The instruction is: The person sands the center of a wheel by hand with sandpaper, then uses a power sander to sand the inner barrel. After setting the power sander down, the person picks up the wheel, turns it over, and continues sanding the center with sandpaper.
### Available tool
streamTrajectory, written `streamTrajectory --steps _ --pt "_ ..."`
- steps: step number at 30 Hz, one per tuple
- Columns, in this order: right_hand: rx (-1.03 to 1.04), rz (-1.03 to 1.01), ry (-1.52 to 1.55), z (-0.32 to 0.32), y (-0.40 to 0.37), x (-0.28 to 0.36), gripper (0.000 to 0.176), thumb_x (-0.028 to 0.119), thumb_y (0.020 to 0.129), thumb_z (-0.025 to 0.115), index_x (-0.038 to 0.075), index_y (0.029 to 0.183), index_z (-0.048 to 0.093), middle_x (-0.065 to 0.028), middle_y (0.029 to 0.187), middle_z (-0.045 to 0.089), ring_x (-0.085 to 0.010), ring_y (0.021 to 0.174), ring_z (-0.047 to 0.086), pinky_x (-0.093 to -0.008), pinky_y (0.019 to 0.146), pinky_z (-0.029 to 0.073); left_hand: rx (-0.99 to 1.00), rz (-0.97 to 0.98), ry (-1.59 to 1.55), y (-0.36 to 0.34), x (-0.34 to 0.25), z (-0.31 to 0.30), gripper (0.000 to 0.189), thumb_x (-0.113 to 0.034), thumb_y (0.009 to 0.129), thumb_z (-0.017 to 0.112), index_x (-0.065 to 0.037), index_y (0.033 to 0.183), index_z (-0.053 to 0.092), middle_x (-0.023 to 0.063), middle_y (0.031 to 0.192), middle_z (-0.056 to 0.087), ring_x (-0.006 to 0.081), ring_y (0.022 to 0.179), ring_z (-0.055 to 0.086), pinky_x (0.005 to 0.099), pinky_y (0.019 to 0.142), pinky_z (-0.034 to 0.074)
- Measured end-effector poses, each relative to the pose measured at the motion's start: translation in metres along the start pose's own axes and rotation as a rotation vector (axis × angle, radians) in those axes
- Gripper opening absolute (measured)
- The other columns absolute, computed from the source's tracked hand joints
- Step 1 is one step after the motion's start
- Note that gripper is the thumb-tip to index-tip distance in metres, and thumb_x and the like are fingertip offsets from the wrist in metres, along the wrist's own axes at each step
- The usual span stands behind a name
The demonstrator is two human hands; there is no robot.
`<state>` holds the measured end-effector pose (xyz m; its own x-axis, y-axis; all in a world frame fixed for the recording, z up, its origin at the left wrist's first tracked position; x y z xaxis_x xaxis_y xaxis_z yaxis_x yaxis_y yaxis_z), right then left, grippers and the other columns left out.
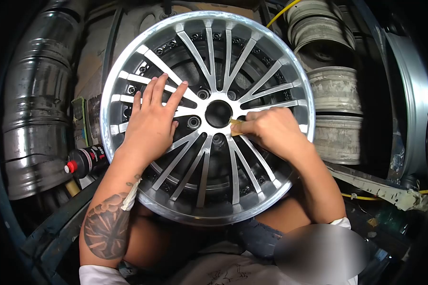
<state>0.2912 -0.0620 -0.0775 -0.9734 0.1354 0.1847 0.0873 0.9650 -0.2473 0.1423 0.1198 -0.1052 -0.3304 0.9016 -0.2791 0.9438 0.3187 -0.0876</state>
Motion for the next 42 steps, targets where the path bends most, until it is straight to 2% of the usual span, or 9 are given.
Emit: streamTrajectory --steps 3,9,10,13,17,20,24,31,42 --pt "-0.069 -0.05 -0.062 0.003 0.002 0.015 0.023 0.018 0.097 0.061 0.023 0.109 0.08 -0.0031 0.092 0.074 -0.0259 0.073 0.074 -0.0413 0.061 0.057 -0.004 -0.004 0.003 -0.001 0.004 -0.001 0.083 -0.008 0.089 0.075 -0.02 0.162 0.036 0.0243 0.161 0.033 0.0427 0.151 0.033 0.0531 0.124 0.029" --pt "-0.126 0.119 -0.039 -0.026 -0.008 -0.02 0.034 0.008 0.089 0.062 0.024 0.111 0.081 -0.0025 0.089 0.073 -0.0255 0.075 0.073 -0.0402 0.063 0.056 -0.017 0.01 -0.009 -0.001 0.002 -0.003 0.083 -0.008 0.088 0.076 -0.02 0.161 0.039 0.0233 0.157 0.04 0.0436 0.15 0.035 0.0526 0.123 0.03" --pt "-0.153 0.076 -0.041 -0.026 -0.007 -0.011 0.032 0.008 0.089 0.062 0.024 0.11 0.081 -0.0022 0.088 0.073 -0.0252 0.074 0.073 -0.0401 0.063 0.056 -0.018 0.02 0.019 -0.001 0.004 -0.001 0.08 -0.011 0.091 0.072 -0.022 0.162 0.037 0.0226 0.158 0.041 0.0414 0.152 0.034 0.0594 0.122 0.033" --pt "-0.149 -0.078 -0.108 -0.002 -0.002 0.022 0.026 0.01 0.089 0.062 0.02 0.105 0.08 -0.0018 0.084 0.072 -0.0232 0.072 0.073 -0.0386 0.063 0.057 -0.016 0.013 0.014 0.001 0.005 -0.001 0.078 -0.011 0.091 0.072 -0.021 0.161 0.038 0.0225 0.157 0.042 0.0417 0.151 0.036 0.0592 0.121 0.033" --pt "-0.077 0.094 -0.095 -0.001 0.001 0.001 0.025 0.012 0.089 0.062 0.017 0.106 0.079 -0.003 0.087 0.073 -0.0222 0.074 0.074 -0.0397 0.064 0.057 -0.039 0.011 0.008 0.001 0.003 -0.004 0.08 -0.006 0.088 0.074 -0.019 0.16 0.04 0.0231 0.155 0.043 0.0432 0.147 0.039 0.0524 0.121 0.034" --pt "-0.1 0.012 -0.204 0.0 0.001 0.023 0.022 0.013 0.09 0.062 0.014 0.105 0.078 -0.0035 0.084 0.073 -0.0218 0.071 0.074 -0.0388 0.062 0.056 -0.041 0.013 0.015 0.002 0.004 -0.004 0.082 -0.005 0.088 0.074 -0.02 0.16 0.04 0.0233 0.155 0.044 0.0432 0.147 0.039 0.0523 0.121 0.034" --pt "-0.179 0.158 -0.11 -0.003 0.005 0.0 0.019 0.014 0.091 0.062 0.013 0.102 0.078 -0.007 0.081 0.072 -0.0237 0.068 0.073 -0.0414 0.059 0.057 -0.016 0.03 0.026 0.0 0.007 0.0 0.079 -0.01 0.091 0.072 -0.023 0.161 0.039 0.0211 0.157 0.042 0.0405 0.151 0.036 0.0583 0.121 0.033" --pt "-0.209 0.237 -0.181 0.0 0.014 0.011 0.016 0.01 0.093 0.058 0.005 0.095 0.073 -0.0092 0.084 0.074 -0.0257 0.068 0.074 -0.0396 0.06 0.056 -0.058 0.045 -0.006 -0.002 0.007 -0.004 0.083 -0.004 0.086 0.075 -0.022 0.16 0.04 0.022 0.157 0.042 0.0421 0.148 0.039 0.0529 0.12 0.034" --pt "-0.231 0.234 -0.186 0.005 0.018 0.014 0.025 0.007 0.088 0.062 0.0 0.11 0.073 -0.0102 0.085 0.073 -0.0248 0.074 0.074 -0.0382 0.064 0.056 -0.045 0.01 0.014 0.003 0.007 0.0 0.08 -0.003 0.085 0.074 -0.021 0.157 0.045 0.022 0.153 0.045 0.0407 0.148 0.039 0.0547 0.119 0.035"
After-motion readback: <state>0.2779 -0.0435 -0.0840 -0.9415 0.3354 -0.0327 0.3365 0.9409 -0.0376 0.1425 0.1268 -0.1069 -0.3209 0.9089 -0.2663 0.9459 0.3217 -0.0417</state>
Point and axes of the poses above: each hand's wrist, its own y-axis towards the middle knuckle, its own z-axis out of the palm, x = y × z, the point moved 5 cm from there along y, towards the middle knuckle
